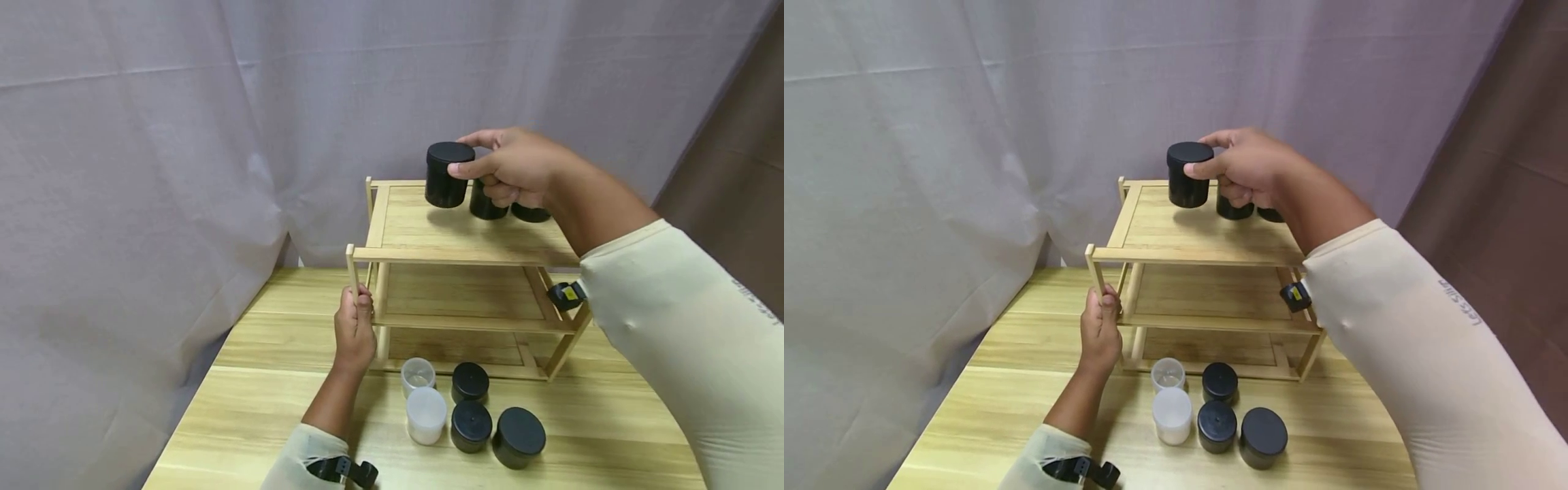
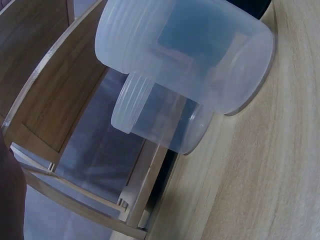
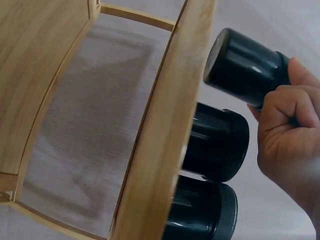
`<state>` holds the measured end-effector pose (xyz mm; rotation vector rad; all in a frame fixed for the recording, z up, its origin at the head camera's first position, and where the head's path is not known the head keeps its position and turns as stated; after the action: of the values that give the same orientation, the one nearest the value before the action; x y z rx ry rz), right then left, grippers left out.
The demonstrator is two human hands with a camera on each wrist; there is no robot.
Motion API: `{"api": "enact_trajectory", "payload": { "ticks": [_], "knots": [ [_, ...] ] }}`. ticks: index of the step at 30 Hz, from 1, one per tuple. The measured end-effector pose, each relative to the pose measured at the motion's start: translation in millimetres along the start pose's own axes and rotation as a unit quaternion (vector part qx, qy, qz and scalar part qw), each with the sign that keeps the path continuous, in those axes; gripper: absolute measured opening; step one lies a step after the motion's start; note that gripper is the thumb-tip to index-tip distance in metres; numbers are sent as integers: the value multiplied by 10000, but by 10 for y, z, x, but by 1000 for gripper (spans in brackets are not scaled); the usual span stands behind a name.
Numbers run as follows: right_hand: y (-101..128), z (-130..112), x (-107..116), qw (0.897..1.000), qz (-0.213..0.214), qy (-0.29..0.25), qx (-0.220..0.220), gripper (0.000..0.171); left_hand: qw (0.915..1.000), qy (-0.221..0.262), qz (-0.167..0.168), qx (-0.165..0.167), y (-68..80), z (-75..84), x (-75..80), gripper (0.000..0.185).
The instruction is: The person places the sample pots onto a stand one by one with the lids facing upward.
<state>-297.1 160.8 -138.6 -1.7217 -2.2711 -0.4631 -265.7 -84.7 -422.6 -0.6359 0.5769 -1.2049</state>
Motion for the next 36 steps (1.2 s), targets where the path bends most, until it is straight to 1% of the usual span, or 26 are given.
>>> {"api": "enact_trajectory", "payload": {
  "ticks": [4,11,16,26,32,36],
  "knots": [
    [-39,-3,-4,9994,154,267,-169,76,10000,4,-40,26,9,3,-6,34],
    [-84,22,-87,9969,366,587,-365,80,9999,-10,-66,75,6,7,14,44],
    [-116,49,-172,9948,524,771,-402,82,10000,-81,-40,28,-2,1,35,42],
    [-149,78,-222,9919,637,950,-555,81,10000,-34,-58,-39,11,3,29,41],
    [-149,94,-215,9899,656,1092,-627,79,10000,-20,-63,-14,10,7,15,47],
    [-142,100,-211,9894,703,1079,-670,78,10000,-19,-70,-49,7,-1,16,44]
  ]
}}
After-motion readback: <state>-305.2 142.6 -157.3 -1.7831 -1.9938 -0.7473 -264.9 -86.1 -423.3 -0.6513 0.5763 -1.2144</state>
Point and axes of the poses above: each hand's wrist, its own y-axis away from the middle knuckle, its own x-axis out of the back of the hand, z = x × y, the point moved 3 cm from there along -y, towards the middle knuckle, and after that the axes turned 5 degrees about z, right-handed, at the moved point
